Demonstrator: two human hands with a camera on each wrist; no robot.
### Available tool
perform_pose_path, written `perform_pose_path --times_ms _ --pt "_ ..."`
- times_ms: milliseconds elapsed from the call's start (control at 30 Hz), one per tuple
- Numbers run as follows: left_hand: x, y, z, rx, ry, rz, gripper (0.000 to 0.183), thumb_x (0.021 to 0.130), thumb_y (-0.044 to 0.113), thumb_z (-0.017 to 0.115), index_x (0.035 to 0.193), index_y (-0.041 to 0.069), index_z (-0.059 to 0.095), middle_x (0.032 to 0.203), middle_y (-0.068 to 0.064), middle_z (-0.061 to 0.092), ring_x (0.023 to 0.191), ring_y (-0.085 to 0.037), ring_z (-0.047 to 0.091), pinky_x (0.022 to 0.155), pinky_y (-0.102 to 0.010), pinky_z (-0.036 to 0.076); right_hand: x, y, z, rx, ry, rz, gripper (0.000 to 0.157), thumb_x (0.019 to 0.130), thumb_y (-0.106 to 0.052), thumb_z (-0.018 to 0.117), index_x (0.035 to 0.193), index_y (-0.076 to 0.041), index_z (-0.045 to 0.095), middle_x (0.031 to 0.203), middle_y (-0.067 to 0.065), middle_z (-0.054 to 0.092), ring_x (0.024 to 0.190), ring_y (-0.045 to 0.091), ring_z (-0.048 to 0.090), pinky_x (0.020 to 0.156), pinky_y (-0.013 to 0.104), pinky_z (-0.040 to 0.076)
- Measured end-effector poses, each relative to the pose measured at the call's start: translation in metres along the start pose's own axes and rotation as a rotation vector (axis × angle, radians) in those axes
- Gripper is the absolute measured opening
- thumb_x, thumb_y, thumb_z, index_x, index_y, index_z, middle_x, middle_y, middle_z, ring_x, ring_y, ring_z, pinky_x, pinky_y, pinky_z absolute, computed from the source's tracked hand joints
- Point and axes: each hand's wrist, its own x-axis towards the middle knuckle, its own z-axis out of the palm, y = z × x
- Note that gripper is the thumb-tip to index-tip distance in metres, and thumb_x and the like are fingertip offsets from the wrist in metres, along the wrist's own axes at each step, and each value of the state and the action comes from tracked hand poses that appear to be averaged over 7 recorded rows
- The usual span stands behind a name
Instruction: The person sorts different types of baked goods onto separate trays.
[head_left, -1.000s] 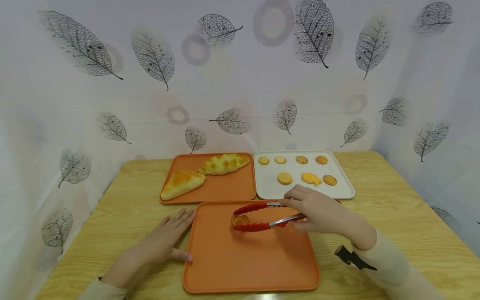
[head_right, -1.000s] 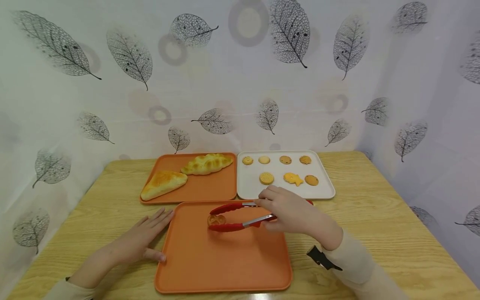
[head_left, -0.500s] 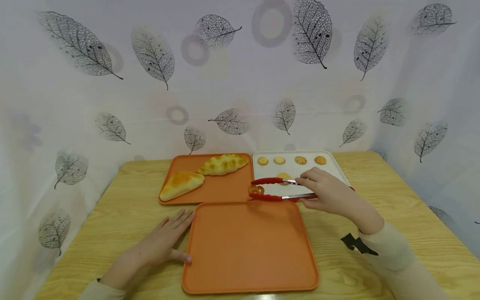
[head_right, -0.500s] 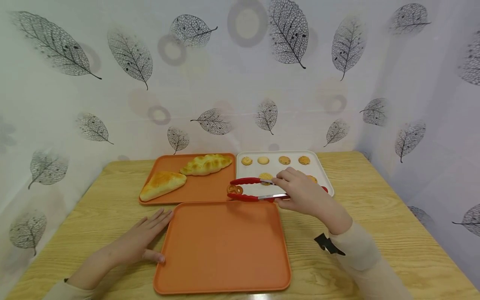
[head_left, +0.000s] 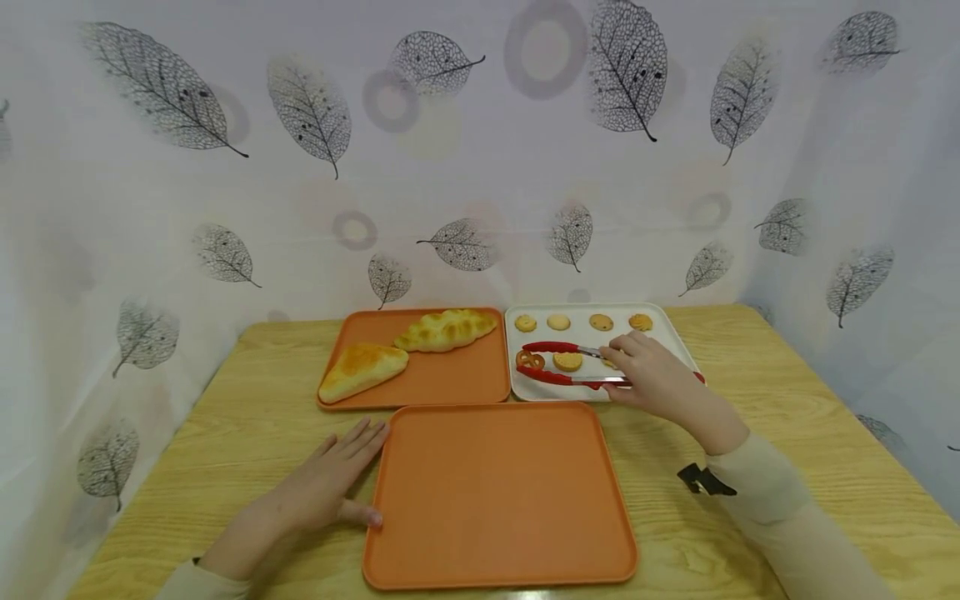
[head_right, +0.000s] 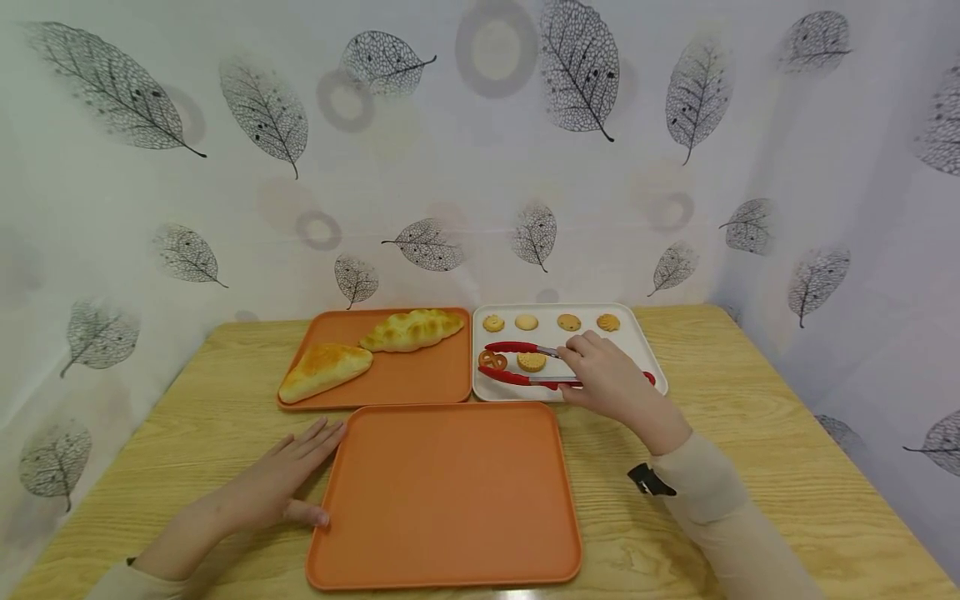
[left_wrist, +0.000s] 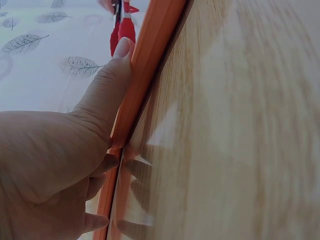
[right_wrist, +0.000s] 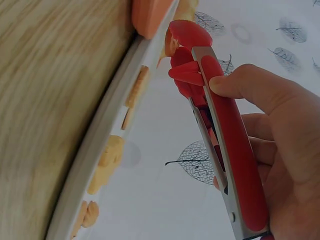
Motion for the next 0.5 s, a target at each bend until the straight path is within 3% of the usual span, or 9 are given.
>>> perform_pose_path --times_ms 133,500 --pt "0.001 0.000 0.000 -0.008 -0.001 -0.003 0.112 0.075 0.071 0.060 0.155 0.004 0.020 0.160 -0.019 0.026 0.149 -0.042 0.017 0.109 -0.072 0.021 -0.001 0.004 0.007 -0.007 -0.044 0.035 0.044 0.072 -0.016 0.083 0.107 0.005 0.068 0.095 0.015 0.064 0.087 0.028 0.056 0.075 0.042 0.051" --pt "0.002 0.001 -0.002 -0.024 -0.008 -0.006 0.112 0.075 0.070 0.061 0.155 0.003 0.020 0.160 -0.020 0.025 0.149 -0.043 0.016 0.109 -0.073 0.020 -0.001 0.010 0.016 -0.007 -0.063 0.058 0.045 0.073 -0.017 0.083 0.109 0.005 0.067 0.097 0.017 0.064 0.089 0.030 0.057 0.077 0.043 0.052"
